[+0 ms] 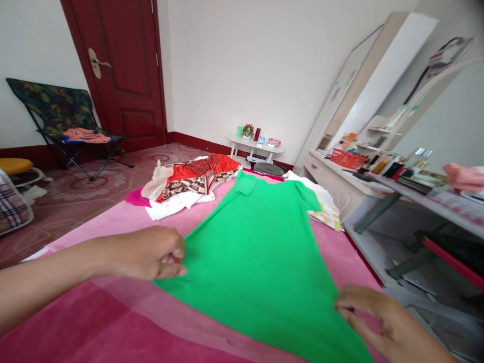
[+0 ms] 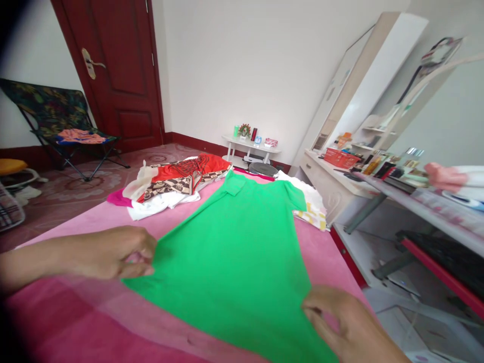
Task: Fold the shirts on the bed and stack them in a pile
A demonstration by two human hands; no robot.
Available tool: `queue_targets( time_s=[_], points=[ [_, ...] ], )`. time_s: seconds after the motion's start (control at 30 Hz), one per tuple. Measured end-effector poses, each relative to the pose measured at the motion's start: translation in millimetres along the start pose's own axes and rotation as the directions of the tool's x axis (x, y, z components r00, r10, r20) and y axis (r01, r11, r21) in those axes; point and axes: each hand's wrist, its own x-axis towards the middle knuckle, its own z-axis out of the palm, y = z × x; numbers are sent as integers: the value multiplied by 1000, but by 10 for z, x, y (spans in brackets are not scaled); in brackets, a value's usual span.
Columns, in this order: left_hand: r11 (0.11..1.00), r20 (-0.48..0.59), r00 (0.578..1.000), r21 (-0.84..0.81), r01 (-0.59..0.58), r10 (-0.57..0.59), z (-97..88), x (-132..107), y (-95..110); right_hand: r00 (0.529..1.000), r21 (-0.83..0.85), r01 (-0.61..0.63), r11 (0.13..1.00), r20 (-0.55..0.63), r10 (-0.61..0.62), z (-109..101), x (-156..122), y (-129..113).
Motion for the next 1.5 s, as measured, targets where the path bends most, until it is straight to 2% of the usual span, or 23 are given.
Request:
queue_targets(
  time_s=[0.07,0.13,0.17,0.23,0.3,0.37,0.43,0.53,0.63,0.73,0.8,0.87,0.93,1.0,1.1,1.17,1.23,1.27,1.33,1.4,1.5],
  points=[
    [989,51,989,47,-138,136,-42,379,110,999,-10,19,1000,-47,-20,-16,473,-104],
    [971,-6,976,98,-216,218,-7,864,208,985,0,58,998,-161,-57,85,988,-145],
    [970,-46,974,116,-213,220,40,1128,235,978,11,72,997,-197,-68,172,1238,-144],
    [977,-142,973,143,-161,182,178,1654,223,966,29,76,997,-249,-67,386,1683,-106],
    [990,-248,963,114,-79,105,340,2119,113,958,10,52,999,-283,-48,590,2023,-28],
    [997,-307,951,75,4,19,489,2466,-63,959,-33,32,999,-281,-40,718,2253,92],
    [994,-356,934,83,70,-36,607,2674,-245,964,-104,10,995,-265,-37,737,2404,251],
    [986,-401,914,117,121,-64,714,2778,-421,964,-265,-77,961,-266,4,595,2585,535],
    [984,-407,911,122,127,-67,752,2766,-453,958,-434,-170,885,-285,44,410,2790,828],
    [982,-425,902,128,139,-73,757,2741,-418,965,-577,-134,806,-259,-26,323,3001,1110],
    [981,-429,900,130,147,-78,754,2732,-395,980,-636,-79,768,-191,-57,319,3136,1293],
    [980,-421,903,129,155,-87,745,2728,-381,991,-649,-113,752,-123,43,319,3280,1450],
    [979,-416,904,126,161,-95,731,2723,-372,973,-647,-216,731,-83,215,294,3448,1548],
    [978,-411,906,122,168,-104,714,2714,-361,936,-650,-305,696,-69,346,248,3629,1561],
    [978,-395,911,110,179,-122,691,2699,-343,912,-657,-357,664,-91,401,244,3843,1461],
    [978,-396,909,102,180,-127,686,2696,-336,940,-627,-332,705,-156,304,345,3896,1384],
    [980,-405,906,98,175,-122,693,2700,-337,960,-547,-274,791,-197,196,497,3890,1337],
    [980,-409,905,96,172,-119,699,2704,-339,963,-491,-258,832,-200,181,567,3881,1320],
    [981,-418,902,96,166,-112,709,2710,-347,955,-384,-291,876,-166,245,645,3885,1272],
    [983,-436,894,92,161,-105,710,2710,-356,929,-300,-369,880,-153,338,632,3937,1170],
    [988,-479,873,70,140,-89,684,2696,-372,892,-178,-438,881,-207,401,563,4064,913]
  ],
)
